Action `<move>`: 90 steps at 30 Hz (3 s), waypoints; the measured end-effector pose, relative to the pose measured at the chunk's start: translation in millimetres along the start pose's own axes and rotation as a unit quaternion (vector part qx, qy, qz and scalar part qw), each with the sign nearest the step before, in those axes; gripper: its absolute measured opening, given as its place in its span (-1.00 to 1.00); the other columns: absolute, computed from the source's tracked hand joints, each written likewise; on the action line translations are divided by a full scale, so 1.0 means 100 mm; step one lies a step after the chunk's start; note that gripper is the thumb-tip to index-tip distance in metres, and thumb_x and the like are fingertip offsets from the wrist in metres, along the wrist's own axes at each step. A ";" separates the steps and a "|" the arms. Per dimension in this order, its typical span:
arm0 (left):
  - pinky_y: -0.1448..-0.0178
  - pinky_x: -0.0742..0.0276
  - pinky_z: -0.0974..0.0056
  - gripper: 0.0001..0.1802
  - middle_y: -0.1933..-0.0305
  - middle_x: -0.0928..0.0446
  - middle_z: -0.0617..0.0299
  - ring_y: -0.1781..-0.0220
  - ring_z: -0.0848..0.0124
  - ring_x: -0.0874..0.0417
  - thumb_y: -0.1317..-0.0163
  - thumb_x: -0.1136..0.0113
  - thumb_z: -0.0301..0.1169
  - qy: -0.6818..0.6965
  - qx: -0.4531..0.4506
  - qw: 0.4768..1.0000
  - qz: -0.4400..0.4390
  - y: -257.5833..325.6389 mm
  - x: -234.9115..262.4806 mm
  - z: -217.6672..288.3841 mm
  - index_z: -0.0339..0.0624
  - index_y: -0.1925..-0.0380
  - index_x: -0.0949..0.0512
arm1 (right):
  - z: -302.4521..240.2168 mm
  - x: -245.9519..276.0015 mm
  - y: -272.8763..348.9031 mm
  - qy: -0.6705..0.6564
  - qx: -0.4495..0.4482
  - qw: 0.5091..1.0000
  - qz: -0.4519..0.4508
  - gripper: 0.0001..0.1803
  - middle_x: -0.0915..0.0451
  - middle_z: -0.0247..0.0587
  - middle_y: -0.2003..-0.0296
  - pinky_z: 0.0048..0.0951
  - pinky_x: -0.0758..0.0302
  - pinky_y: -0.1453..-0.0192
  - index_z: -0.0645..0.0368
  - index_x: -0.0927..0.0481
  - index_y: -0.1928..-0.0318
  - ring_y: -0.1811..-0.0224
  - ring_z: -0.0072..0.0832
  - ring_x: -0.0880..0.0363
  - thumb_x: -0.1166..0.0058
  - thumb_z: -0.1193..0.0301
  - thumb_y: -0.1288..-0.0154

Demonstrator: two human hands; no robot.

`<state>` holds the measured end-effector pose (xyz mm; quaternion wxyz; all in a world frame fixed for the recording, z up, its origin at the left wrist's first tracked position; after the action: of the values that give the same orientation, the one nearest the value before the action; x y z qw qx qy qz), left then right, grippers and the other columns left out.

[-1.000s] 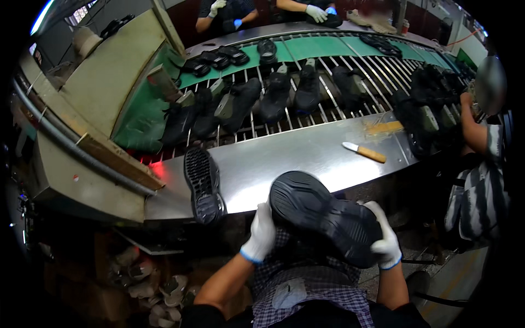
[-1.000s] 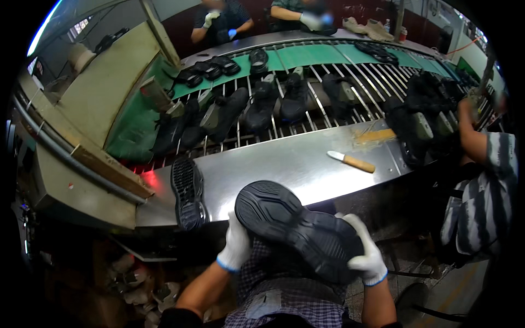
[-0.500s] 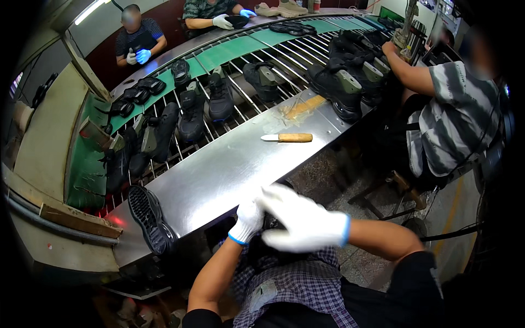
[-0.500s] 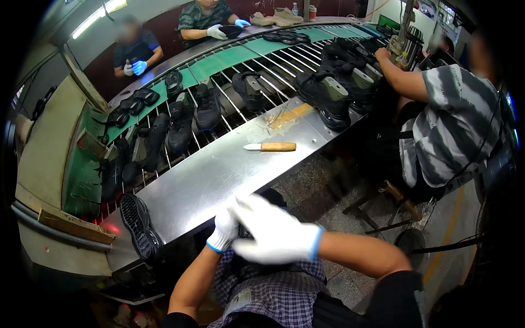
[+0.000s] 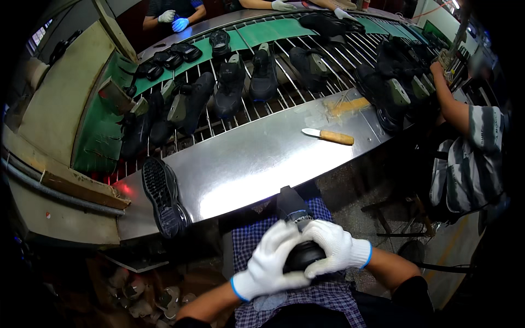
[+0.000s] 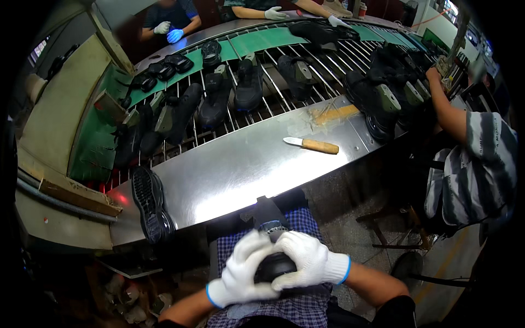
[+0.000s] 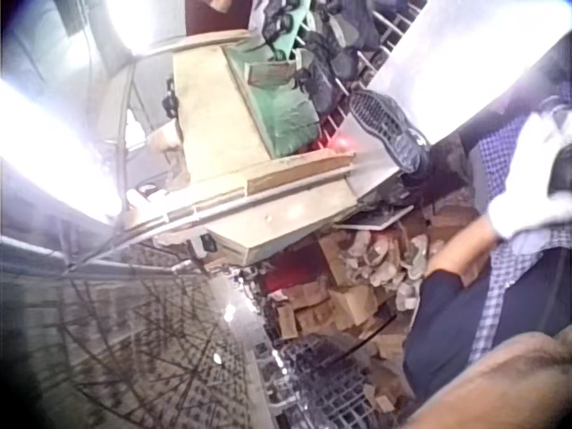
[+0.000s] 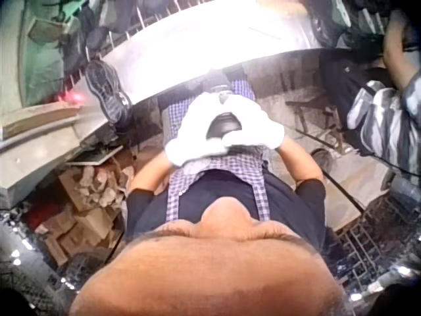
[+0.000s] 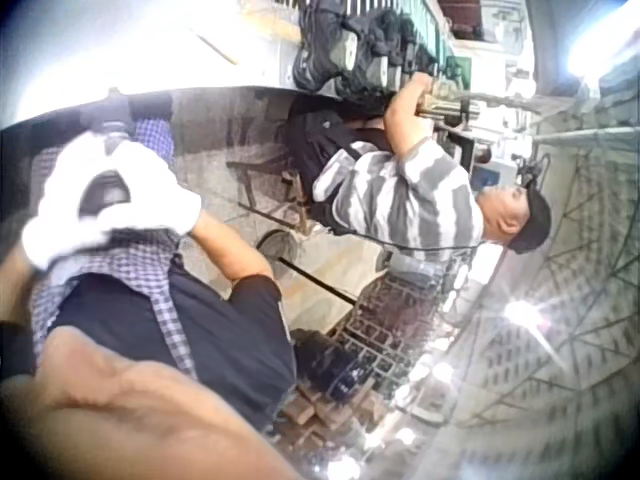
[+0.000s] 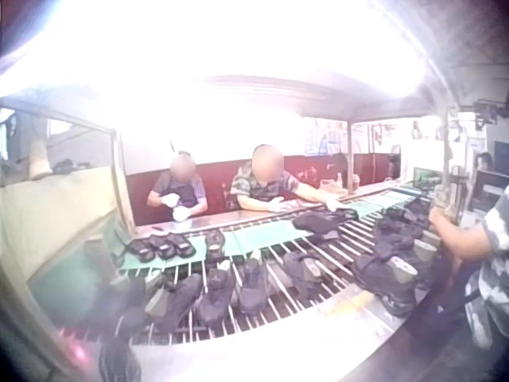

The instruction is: The person cleans and finishes several black shoes by hand on a conveyor belt, rubbing the surfaces with a small tool and wiping the sides.

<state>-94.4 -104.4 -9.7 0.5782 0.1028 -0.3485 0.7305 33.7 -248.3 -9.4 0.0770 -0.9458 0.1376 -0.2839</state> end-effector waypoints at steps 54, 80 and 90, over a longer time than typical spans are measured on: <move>0.00 -0.84 0.04 0.02 -0.07 -0.71 -0.15 0.02 -0.05 -0.84 0.16 -0.84 -0.11 -0.249 -0.157 0.917 0.269 -1.05 0.73 0.17 -0.33 -0.26 -0.48 | -0.12 0.92 -0.99 0.092 0.093 0.926 0.353 -0.27 -0.67 0.19 -0.16 -0.28 -0.62 -0.31 0.38 -0.38 -0.46 -0.16 -0.15 -0.76 -0.37 0.31 -0.43; -0.11 -0.64 0.11 -0.32 0.03 -0.66 0.01 0.02 0.25 -0.67 -0.25 -0.63 -0.13 0.100 0.330 0.810 0.473 0.31 0.62 -1.30 -0.40 -0.13 -0.51 | 1.39 1.62 -0.41 0.483 -0.345 0.803 0.060 -0.53 -0.73 0.29 0.10 0.17 -0.68 -0.01 0.12 -0.53 -0.30 0.12 0.20 -0.77 -0.14 0.22 -0.49; -0.45 -0.45 -0.19 0.18 -0.28 -0.51 -0.27 -0.32 -0.22 -0.51 -0.03 -0.65 0.11 -0.270 0.158 0.938 0.148 -0.45 0.75 -0.62 -0.39 -0.50 -0.33 | -0.26 1.19 -1.18 0.337 -0.103 0.935 -0.034 -0.66 -0.71 -0.10 0.23 -0.12 -0.63 -0.01 0.04 -0.77 0.02 0.17 -0.09 -0.72 -0.37 0.09 -0.41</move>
<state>-60.6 -4.2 3.9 0.3239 0.3330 -0.3832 0.7984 140.6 -174.2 100.0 -0.0816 -0.8013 0.1518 -0.5728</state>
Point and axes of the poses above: each hand's wrist, its own y-axis away from the middle knuckle, its own x-axis out of the back of the hand, z = x × y, the point moved 4 cm from there along -y, towards the middle knuckle
